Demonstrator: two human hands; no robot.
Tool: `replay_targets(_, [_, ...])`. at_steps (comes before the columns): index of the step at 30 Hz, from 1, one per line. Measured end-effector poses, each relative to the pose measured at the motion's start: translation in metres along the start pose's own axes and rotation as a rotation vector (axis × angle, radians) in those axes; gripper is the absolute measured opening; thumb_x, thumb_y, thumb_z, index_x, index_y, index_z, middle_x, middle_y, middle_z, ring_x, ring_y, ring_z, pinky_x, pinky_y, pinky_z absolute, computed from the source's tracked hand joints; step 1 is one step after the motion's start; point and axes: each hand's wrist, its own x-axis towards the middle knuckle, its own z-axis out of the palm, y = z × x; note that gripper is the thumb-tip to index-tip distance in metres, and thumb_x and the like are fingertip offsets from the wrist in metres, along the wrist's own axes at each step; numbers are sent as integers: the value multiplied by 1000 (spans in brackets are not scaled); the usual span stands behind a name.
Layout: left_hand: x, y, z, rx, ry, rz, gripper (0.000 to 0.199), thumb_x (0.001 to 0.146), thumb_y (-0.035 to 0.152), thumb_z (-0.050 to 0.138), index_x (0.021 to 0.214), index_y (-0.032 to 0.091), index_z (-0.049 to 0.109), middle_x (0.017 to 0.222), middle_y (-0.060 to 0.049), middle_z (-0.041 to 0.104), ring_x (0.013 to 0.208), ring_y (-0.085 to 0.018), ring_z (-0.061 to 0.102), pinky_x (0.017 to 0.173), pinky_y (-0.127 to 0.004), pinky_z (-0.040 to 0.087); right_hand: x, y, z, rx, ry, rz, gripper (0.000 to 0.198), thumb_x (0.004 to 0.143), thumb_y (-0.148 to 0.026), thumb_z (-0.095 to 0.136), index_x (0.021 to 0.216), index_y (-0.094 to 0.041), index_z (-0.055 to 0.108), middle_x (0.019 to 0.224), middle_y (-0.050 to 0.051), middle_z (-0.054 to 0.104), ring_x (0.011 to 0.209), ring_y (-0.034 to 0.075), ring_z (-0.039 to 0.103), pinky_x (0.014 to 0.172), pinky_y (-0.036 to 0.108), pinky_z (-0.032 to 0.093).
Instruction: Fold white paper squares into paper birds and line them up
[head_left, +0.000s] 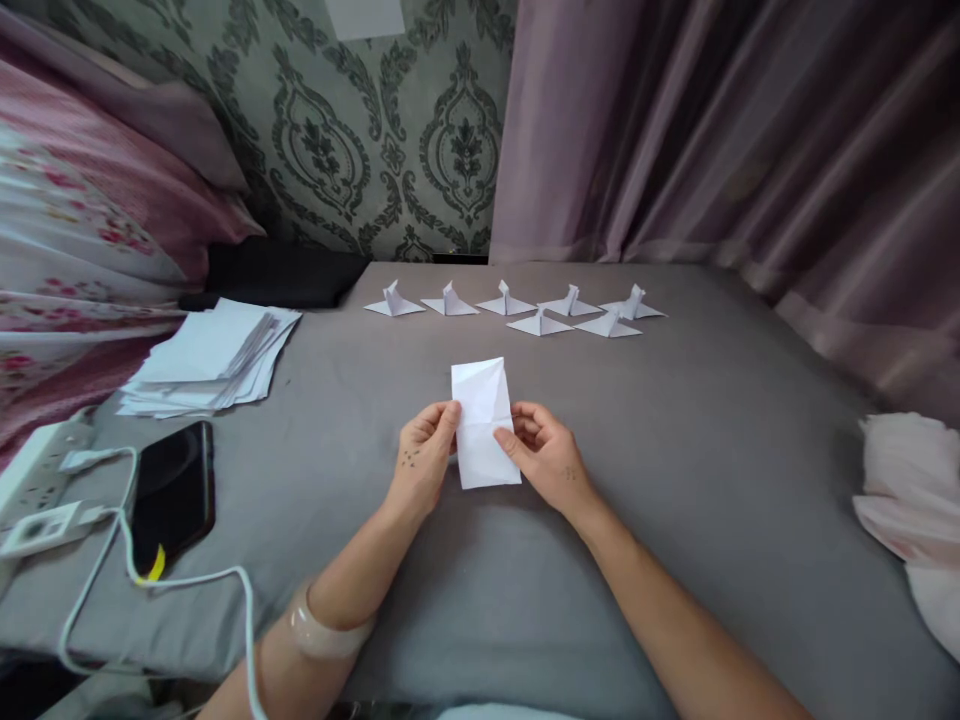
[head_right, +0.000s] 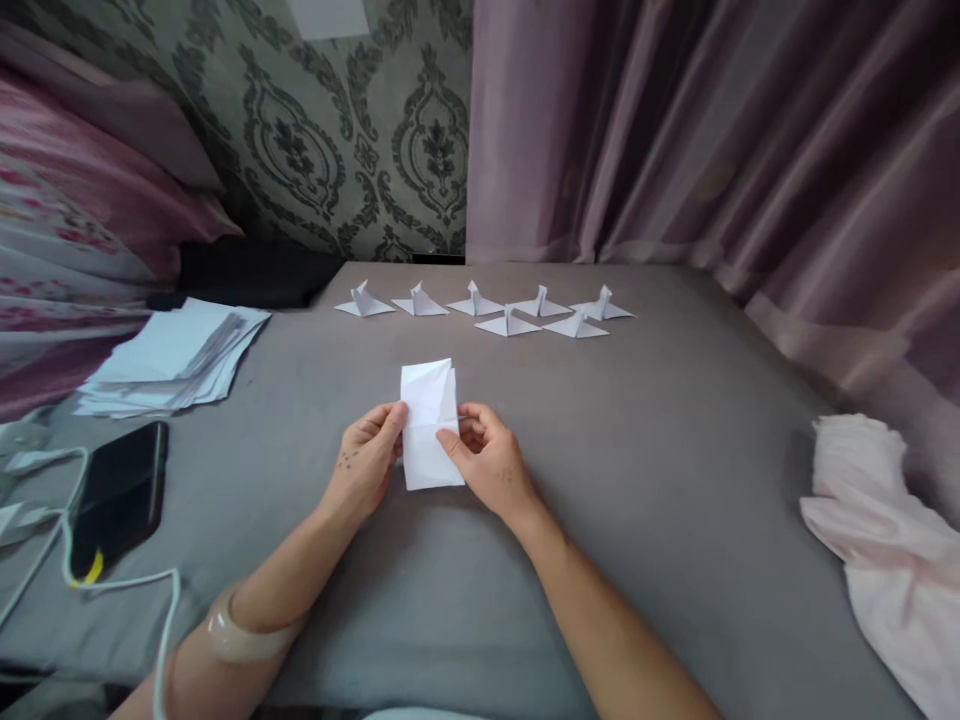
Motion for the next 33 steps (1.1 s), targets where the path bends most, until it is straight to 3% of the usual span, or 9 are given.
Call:
replay_targets(6, [3,-1,-2,18,-78,-77,39,64,36,84,91,13,66,75,-2,71,65,-12,64,65,-22,51,2,9,-5,-141,54,-78,53,83,-34,64,130,-21,46,76,-3,65,62,11,56,61,24,46])
replay_targets(9, [5,-1,-4,92,-75,-79,42,66,35,81,95,11,64,73,-3,70,64,-12,63,60,-21,50,2,8,-12,-192,11,-111,40,87,-33,58,124,-21,56,81,0,66,66,11,57,63,24,46])
replay_targets(15, [8,-4,-9,243,-35,-50,63,69,31,76,121,13,44,63,4,64,54,-12,58,53,-23,48,3,6,-21,-323,56,-111,41,88,-32,54,127,-23,60,82,0,69,65,11,58,62,23,46])
replay_targets(18, [9,-8,-14,454,-88,32,43,80,32,65,116,16,50,71,1,63,60,-12,58,55,-23,46,2,6,-25,-474,-4,-41,31,88,-31,51,109,-21,71,88,3,73,68,13,61,66,25,48])
replay_targets(21, [7,-9,-19,813,-170,236,19,88,23,51,101,18,64,88,-4,62,70,-12,57,65,-26,47,3,7,-29,-570,-57,40,33,88,-25,48,109,-19,72,94,5,75,74,15,65,74,29,50])
replay_targets(23, [5,-6,-22,976,-250,344,27,88,13,44,99,19,68,99,-7,59,76,-13,56,71,-28,47,4,8,-32,-536,-105,83,34,87,-24,48,114,-20,70,101,6,75,82,16,67,81,30,50])
replay_targets(26, [3,-1,-24,1081,-366,379,35,86,8,42,106,20,68,109,-10,57,90,-18,55,77,-30,48,6,11,-36,-358,-179,141,37,86,-26,53,120,-19,65,110,7,73,93,16,67,85,30,50])
replay_targets(29, [3,2,-27,1143,-409,395,36,86,8,46,111,23,67,114,-10,58,100,-22,51,83,-34,48,7,13,-38,-250,-192,191,39,82,-28,60,119,-17,65,108,8,72,89,16,67,79,28,50])
replay_targets(33, [4,2,-30,1164,-424,373,35,86,9,48,111,25,68,115,-9,57,102,-23,50,85,-36,48,7,12,-37,-338,-173,198,36,82,-29,58,115,-16,66,95,6,72,72,14,63,70,27,48])
